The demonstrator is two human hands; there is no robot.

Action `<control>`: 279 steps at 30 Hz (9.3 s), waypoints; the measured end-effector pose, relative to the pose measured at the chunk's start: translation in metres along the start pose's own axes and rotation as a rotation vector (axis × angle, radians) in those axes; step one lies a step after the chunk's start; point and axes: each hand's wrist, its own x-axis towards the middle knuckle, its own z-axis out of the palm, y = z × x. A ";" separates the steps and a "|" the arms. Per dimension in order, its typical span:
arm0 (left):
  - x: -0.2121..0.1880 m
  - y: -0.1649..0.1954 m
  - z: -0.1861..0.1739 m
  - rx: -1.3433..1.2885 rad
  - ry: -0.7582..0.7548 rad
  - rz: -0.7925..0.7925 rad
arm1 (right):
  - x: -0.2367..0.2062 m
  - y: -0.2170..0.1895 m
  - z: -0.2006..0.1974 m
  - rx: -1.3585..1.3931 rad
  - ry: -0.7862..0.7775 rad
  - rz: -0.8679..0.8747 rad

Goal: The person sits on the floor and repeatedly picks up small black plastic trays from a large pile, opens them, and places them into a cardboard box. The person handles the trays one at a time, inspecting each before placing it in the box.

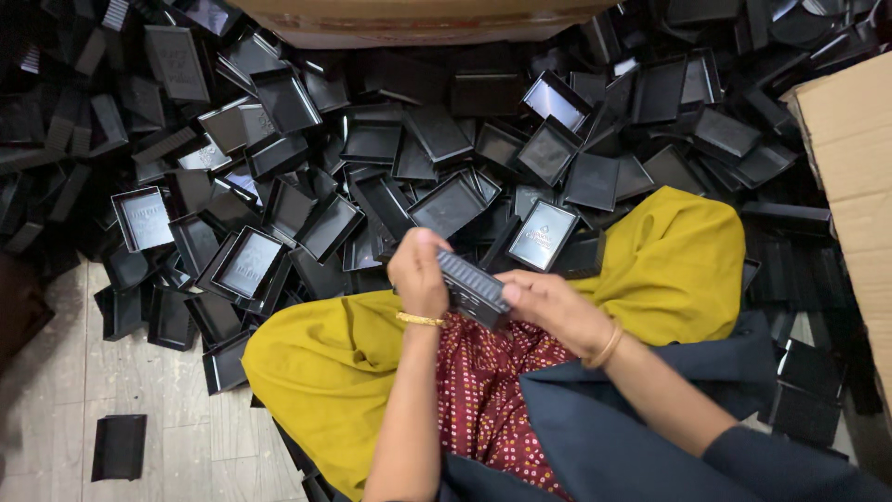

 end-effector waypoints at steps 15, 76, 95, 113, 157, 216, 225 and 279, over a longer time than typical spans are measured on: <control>0.032 0.017 0.041 0.679 -0.156 0.493 | 0.083 -0.205 0.008 -1.527 0.853 -1.340; 0.031 -0.073 -0.060 -0.939 0.051 -0.463 | 0.071 -0.050 -0.088 -1.992 -0.363 -0.206; 0.009 -0.025 0.047 -0.936 -0.162 -0.291 | 0.058 -0.038 -0.067 -0.670 0.203 -0.091; 0.008 -0.026 -0.021 0.245 0.189 -0.054 | 0.032 0.016 0.017 -0.407 0.163 -0.126; -0.006 -0.014 0.017 -1.100 -0.201 -0.520 | 0.049 -0.005 0.023 -0.744 0.327 -0.253; 0.014 -0.032 0.024 -1.020 -0.145 -0.362 | 0.048 -0.009 0.019 -0.643 0.345 -0.299; 0.022 -0.036 0.003 -0.310 -0.127 -0.080 | 0.052 0.000 -0.001 -0.042 -0.020 0.209; 0.000 -0.045 0.024 -1.188 -0.199 -0.559 | 0.049 0.003 0.011 -0.589 0.253 -0.330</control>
